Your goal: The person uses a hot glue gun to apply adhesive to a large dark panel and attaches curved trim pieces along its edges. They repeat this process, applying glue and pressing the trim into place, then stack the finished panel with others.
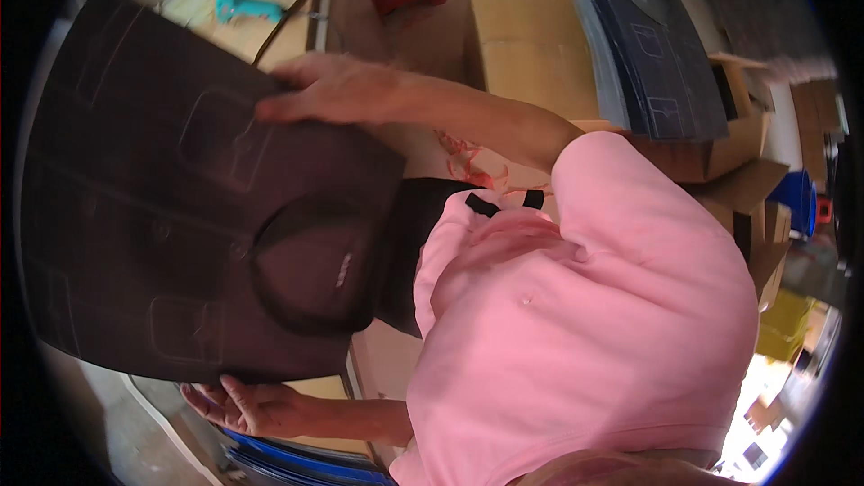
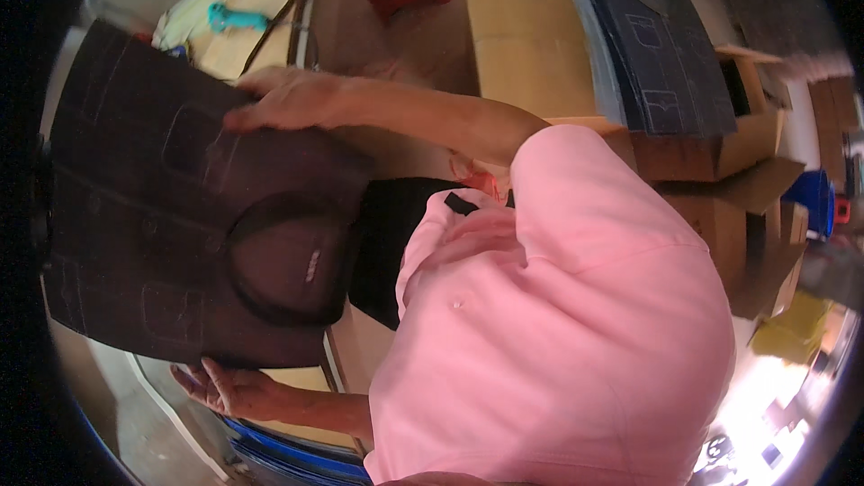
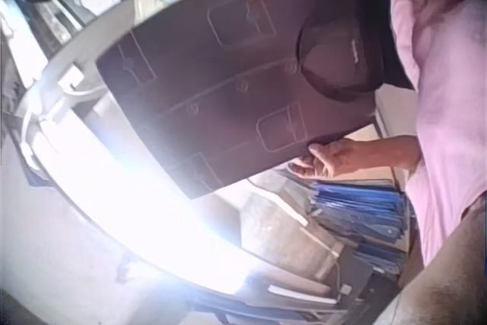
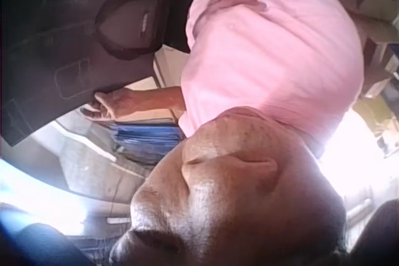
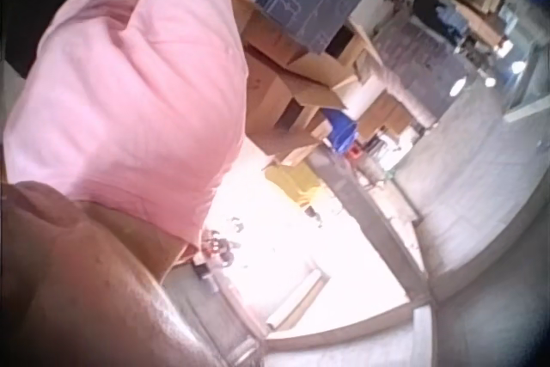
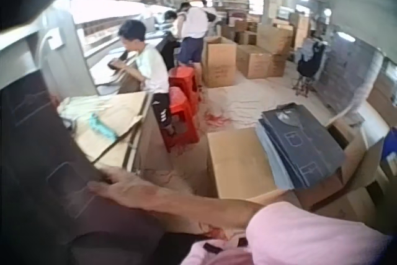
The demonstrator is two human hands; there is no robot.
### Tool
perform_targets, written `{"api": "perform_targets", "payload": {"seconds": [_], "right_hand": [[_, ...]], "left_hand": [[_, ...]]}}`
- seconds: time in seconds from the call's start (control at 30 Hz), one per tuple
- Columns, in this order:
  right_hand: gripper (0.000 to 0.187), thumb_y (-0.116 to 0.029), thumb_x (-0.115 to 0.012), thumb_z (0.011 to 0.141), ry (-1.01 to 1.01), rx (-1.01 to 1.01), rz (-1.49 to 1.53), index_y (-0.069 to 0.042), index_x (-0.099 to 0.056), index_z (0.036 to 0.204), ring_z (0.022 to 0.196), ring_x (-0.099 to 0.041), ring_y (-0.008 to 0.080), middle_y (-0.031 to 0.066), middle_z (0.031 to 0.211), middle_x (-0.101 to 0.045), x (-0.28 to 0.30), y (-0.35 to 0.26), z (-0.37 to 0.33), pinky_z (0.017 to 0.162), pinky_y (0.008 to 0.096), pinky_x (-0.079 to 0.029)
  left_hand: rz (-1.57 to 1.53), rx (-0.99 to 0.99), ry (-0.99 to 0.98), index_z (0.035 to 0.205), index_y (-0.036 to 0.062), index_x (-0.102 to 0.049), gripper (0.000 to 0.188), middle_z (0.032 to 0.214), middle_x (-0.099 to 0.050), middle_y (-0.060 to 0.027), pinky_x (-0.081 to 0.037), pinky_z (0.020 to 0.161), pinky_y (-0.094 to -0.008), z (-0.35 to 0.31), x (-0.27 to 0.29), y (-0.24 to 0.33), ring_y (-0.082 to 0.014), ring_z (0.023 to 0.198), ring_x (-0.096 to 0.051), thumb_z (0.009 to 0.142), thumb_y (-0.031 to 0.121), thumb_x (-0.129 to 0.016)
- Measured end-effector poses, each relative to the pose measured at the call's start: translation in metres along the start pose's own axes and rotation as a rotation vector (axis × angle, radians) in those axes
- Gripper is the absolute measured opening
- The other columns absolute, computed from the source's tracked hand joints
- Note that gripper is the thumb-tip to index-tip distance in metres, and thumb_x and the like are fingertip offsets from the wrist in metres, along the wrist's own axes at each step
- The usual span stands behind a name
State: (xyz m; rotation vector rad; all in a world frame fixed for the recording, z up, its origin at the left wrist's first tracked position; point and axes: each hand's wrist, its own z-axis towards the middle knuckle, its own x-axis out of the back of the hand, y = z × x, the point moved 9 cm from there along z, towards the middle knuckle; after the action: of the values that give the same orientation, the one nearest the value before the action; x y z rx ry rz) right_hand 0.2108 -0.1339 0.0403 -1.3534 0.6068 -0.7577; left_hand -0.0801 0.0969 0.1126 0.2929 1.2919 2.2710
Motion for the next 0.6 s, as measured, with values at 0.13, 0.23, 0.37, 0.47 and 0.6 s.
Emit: {"api": "perform_targets", "payload": {"seconds": [0.13,0.23,0.37,0.47,0.6], "right_hand": [[0.045,-0.028,-0.073,0.08,0.435,0.031,0.309,-0.003,-0.06,0.115,0.092,-0.058,0.01,0.0008,0.099,-0.064,0.134,0.013,-0.065,0.087,0.0276,-0.044],[0.043,-0.03,-0.07,0.083,0.625,0.083,0.209,-0.003,-0.06,0.115,0.093,-0.059,0.0119,0.002,0.102,-0.064,0.216,-0.005,-0.126,0.088,0.0272,-0.044],[0.037,-0.024,-0.066,0.085,0.863,0.083,0.203,0.0,-0.058,0.111,0.098,-0.056,0.0189,0.0065,0.103,-0.062,0.322,-0.033,-0.226,0.091,0.0323,-0.041],[0.046,-0.029,-0.065,0.086,1.115,0.081,0.101,0.0,-0.056,0.12,0.114,-0.05,0.0194,0.007,0.117,-0.06,0.402,-0.052,-0.312,0.103,0.0331,-0.031],[0.049,-0.036,-0.066,0.085,1.309,-0.084,-0.249,-0.001,-0.058,0.118,0.096,-0.06,0.0145,0.0053,0.11,-0.064,0.549,-0.04,-0.478,0.09,0.0279,-0.044]], "left_hand": [[-0.268,0.032,-0.459,0.132,-0.0063,-0.038,0.052,0.119,-0.056,-0.0205,-0.043,0.094,-0.0378,-0.01,-0.107,0.001,-0.0273,0.111,-0.055,0.086,0.006,-0.059],[-0.15,-0.007,-0.597,0.13,-0.0039,-0.04,0.044,0.104,-0.062,-0.014,-0.048,0.083,-0.0356,-0.012,-0.155,-0.001,-0.0222,0.09,-0.063,0.09,0.007,-0.056],[-0.06,0.167,-0.548,0.126,-0.0033,-0.045,0.041,0.098,-0.064,-0.0102,-0.049,0.079,-0.0289,-0.003,-0.154,-0.048,-0.0162,0.084,-0.062,0.09,0.009,-0.058],[0.036,0.236,-0.599,0.127,0.0013,-0.047,0.038,0.101,-0.063,-0.0091,-0.048,0.08,-0.029,0.012,-0.137,-0.09,-0.0156,0.087,-0.061,0.093,0.015,-0.057],[0.191,0.262,-0.561,0.126,0.0042,-0.05,0.039,0.101,-0.062,-0.0071,-0.046,0.08,-0.0289,0.02,-0.086,-0.096,-0.0151,0.089,-0.059,0.092,0.02,-0.059]]}}
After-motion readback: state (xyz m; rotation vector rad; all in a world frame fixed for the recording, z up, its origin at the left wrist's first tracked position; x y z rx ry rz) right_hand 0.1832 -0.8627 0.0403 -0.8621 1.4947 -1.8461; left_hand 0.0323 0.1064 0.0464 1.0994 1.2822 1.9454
